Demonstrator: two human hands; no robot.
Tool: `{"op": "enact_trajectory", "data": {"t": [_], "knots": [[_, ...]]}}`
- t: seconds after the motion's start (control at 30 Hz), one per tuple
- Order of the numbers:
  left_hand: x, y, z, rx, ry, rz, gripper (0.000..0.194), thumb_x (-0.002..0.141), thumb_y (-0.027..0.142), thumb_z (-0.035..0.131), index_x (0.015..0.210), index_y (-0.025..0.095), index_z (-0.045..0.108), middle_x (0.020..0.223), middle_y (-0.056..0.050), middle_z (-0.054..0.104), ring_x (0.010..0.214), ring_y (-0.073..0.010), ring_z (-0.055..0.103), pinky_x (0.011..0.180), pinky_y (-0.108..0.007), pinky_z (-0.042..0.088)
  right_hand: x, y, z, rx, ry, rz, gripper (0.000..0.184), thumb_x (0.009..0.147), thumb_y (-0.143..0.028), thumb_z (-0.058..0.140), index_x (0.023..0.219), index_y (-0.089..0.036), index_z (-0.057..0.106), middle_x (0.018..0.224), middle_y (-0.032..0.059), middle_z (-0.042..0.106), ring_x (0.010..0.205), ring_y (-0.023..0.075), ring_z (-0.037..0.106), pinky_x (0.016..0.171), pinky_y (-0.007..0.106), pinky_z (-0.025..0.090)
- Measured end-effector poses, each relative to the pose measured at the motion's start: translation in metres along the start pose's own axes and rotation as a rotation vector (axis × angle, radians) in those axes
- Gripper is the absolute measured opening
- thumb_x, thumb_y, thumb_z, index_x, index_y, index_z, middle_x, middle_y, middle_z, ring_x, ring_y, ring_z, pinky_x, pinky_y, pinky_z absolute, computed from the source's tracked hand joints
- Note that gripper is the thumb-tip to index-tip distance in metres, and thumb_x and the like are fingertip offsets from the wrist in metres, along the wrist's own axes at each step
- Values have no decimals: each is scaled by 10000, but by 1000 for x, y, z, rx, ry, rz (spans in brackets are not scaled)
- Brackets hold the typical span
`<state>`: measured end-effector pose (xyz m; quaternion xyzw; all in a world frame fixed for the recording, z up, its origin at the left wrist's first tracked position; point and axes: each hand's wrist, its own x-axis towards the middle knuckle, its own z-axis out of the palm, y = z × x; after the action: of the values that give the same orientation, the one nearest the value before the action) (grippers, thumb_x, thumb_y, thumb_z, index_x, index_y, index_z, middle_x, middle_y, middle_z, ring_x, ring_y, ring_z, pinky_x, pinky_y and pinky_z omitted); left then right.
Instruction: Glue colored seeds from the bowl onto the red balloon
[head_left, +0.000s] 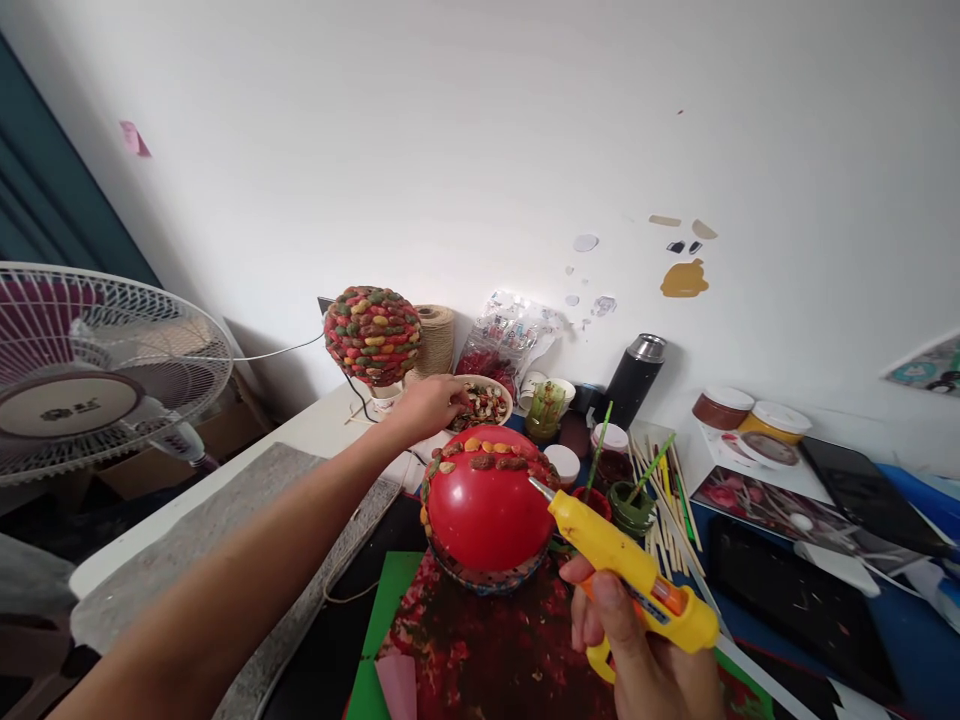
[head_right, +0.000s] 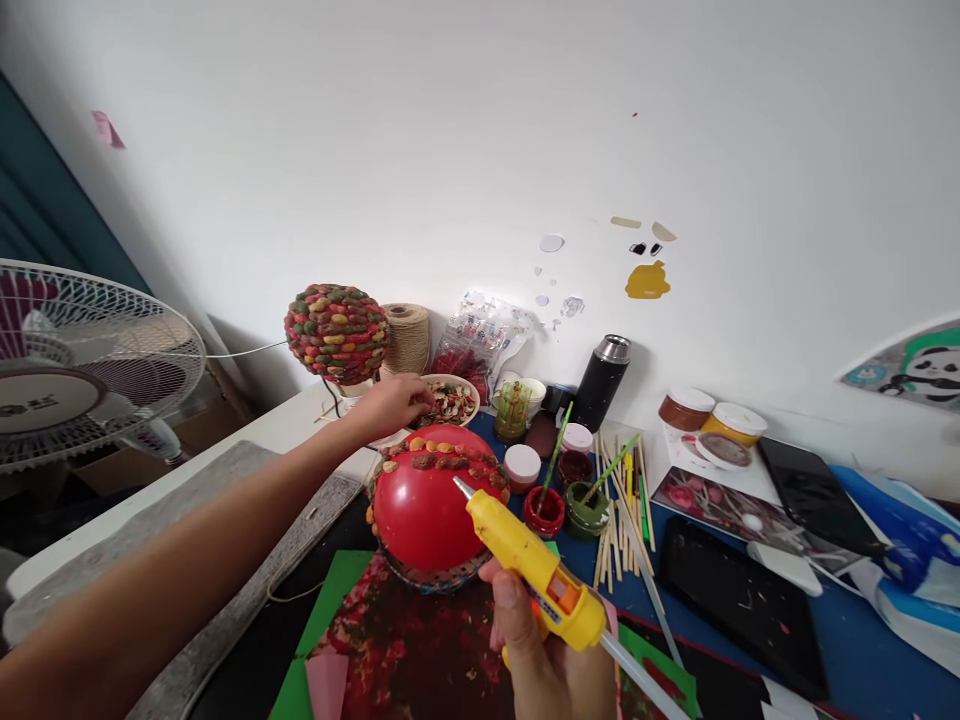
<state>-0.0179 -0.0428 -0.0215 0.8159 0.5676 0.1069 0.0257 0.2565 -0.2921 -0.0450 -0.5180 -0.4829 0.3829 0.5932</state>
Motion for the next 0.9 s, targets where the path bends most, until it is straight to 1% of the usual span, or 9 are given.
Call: {"op": "enact_trajectory", "data": {"t": [0.07,0.2,0.27,0.37,0.47,0.53,0.63,0.77,0.9], "knots": [[0,-3,-1,-1,12,-21,358,1135,411,780,1435,217,756,1487,-134,755,1252,-303,776,1066,-529,689,0,-1,0,12,10,7,597,986,-811,826,863,-227,861,589,13,653,512,200,630,513,298,561],[1,-8,-4,-7,29,-52,363,1136,414,779,1441,218,753,1495,-136,751,1261,-305,774,1071,-533,687,-1,0,1,32,-22,19,599,1000,-783,825,739,-250,740,590,31,670,521,205,621,510,306,567],[3,-8,-4,-13,20,-60,358,1137,415,777,1438,222,755,1492,-134,753,1253,-302,776,1065,-526,689,-1,-1,1,29,-31,22,589,999,-788,819,769,-249,760,590,33,668,525,213,623,506,312,567],[4,-8,-3,-20,5,-73,361,1137,418,778,1436,219,754,1476,-131,759,1230,-297,782,1046,-516,696,-1,-3,2,17,-15,7,609,994,-822,803,869,-227,845,581,21,651,518,209,613,502,308,560],[5,-6,-2,-20,13,-78,365,1135,417,780,1439,217,753,1478,-132,757,1236,-300,781,1047,-518,695,0,-5,2,12,-3,-3,628,997,-831,794,870,-220,864,578,19,652,519,204,614,514,306,561],[7,-4,-2,-21,24,-63,369,1134,417,782,1442,216,751,1482,-133,755,1245,-304,779,1054,-523,692,-1,-6,2,29,3,8,620,984,-827,814,875,-219,870,581,18,657,523,202,620,522,303,565],[15,1,-3,-30,30,-3,368,1135,414,780,1443,214,751,1488,-135,754,1252,-304,777,1062,-530,689,-2,-5,3,49,6,17,604,972,-815,837,884,-218,876,588,21,663,534,209,643,532,304,588],[35,12,-2,-39,3,87,374,1135,413,780,1452,217,748,1502,-138,748,1260,-306,774,1068,-533,688,-2,-4,3,30,6,-23,598,1008,-796,809,891,-215,880,592,26,665,525,212,644,516,308,601],[53,20,2,-23,-39,128,374,1136,416,777,1458,228,748,1521,-139,739,1272,-307,769,1076,-533,686,-1,-1,3,21,7,-42,584,1041,-775,784,911,-214,880,594,25,672,518,211,645,516,306,603]]}}
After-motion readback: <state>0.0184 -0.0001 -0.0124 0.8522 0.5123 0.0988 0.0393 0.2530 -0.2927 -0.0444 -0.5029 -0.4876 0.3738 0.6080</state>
